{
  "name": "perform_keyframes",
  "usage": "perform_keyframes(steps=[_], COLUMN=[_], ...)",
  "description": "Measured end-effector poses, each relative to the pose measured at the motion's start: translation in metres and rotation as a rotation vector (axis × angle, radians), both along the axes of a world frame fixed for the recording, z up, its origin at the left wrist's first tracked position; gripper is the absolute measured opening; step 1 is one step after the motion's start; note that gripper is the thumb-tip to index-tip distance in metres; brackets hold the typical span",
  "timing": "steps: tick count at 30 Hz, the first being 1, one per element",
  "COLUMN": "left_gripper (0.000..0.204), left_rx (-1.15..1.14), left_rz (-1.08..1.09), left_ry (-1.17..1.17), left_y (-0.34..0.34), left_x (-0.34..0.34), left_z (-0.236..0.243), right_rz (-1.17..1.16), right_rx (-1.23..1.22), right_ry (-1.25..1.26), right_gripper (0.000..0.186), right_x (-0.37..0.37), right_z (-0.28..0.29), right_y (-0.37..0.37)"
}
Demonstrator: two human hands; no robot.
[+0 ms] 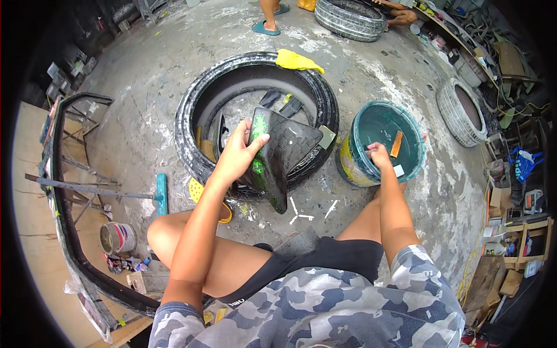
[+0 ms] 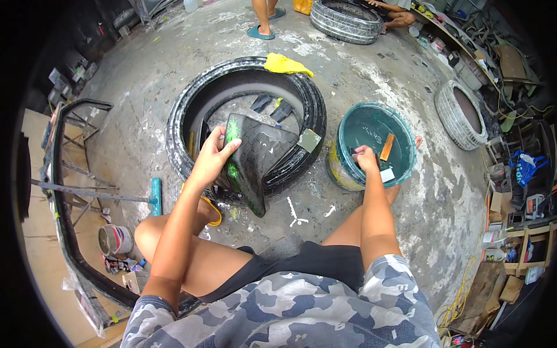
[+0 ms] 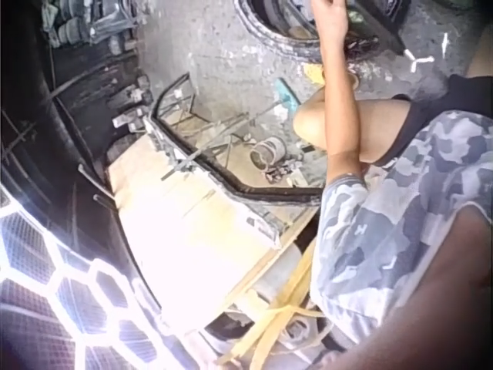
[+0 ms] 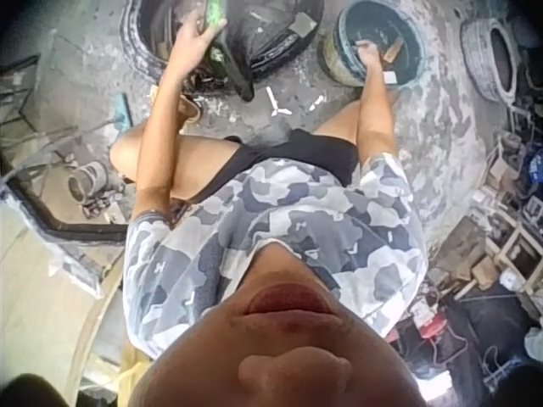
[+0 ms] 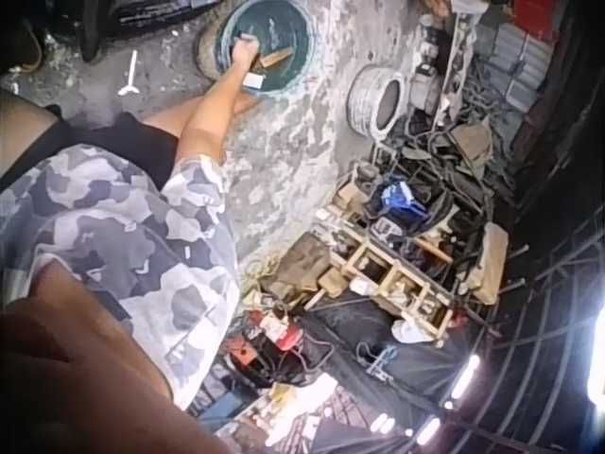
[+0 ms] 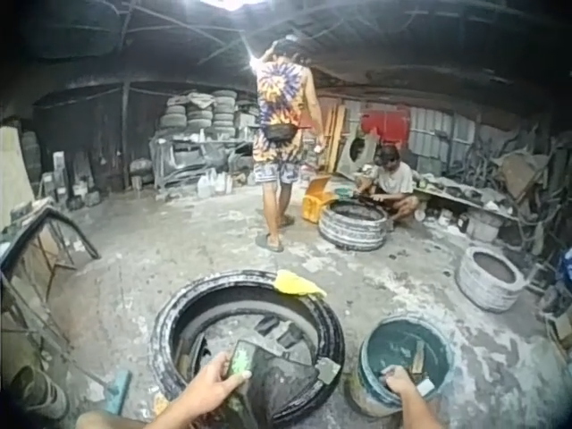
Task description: Wet sanding an automotive carbon fiber component using water and sandpaper.
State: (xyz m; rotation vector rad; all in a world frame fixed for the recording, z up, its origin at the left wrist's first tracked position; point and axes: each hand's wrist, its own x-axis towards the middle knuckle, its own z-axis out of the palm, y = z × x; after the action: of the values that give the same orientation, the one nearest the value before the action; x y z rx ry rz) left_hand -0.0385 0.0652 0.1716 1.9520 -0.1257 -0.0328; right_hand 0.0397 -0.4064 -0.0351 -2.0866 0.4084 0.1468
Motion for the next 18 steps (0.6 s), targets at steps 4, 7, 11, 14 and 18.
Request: perform_keyframes(steps=[4,7,11,14,18], left_gripper=[0.032,0.035,0.045,0.049,0.052], left_rx=[-0.258,-0.252,0.112,0.355,0.444], left_rz=[-0.019,0.029,0.0,-0.015,-0.08], left_ry=[0.053,0.137,-0.004,0.012,-0.054], left_y=[-0.014,-0.01,-0.035,-0.041,-0.058], left_x=[-0.002,-0.009,0.0,-0.007,0.014], left_z=[0.0,-0.002,-0.015,-0.018,-0.074], right_rz=[0.042,-0.059,-0.005,-0.122,-0.326], right_rx=[-0.118,-0.344,-0.242,-0.244,-0.097], right_ry=[-0.028,-0.149,-0.087,-0.222,-0.505], right_gripper=[0.024,0.021,0.023,0.022,0.023], right_x=[-0.004,-0.011,-0.005,-0.01,-0.016], right_z=[0.002,0.027,0.012,0.036,0.049], right_y=[-0.005,0.027,-0.002,0.031,0.016])
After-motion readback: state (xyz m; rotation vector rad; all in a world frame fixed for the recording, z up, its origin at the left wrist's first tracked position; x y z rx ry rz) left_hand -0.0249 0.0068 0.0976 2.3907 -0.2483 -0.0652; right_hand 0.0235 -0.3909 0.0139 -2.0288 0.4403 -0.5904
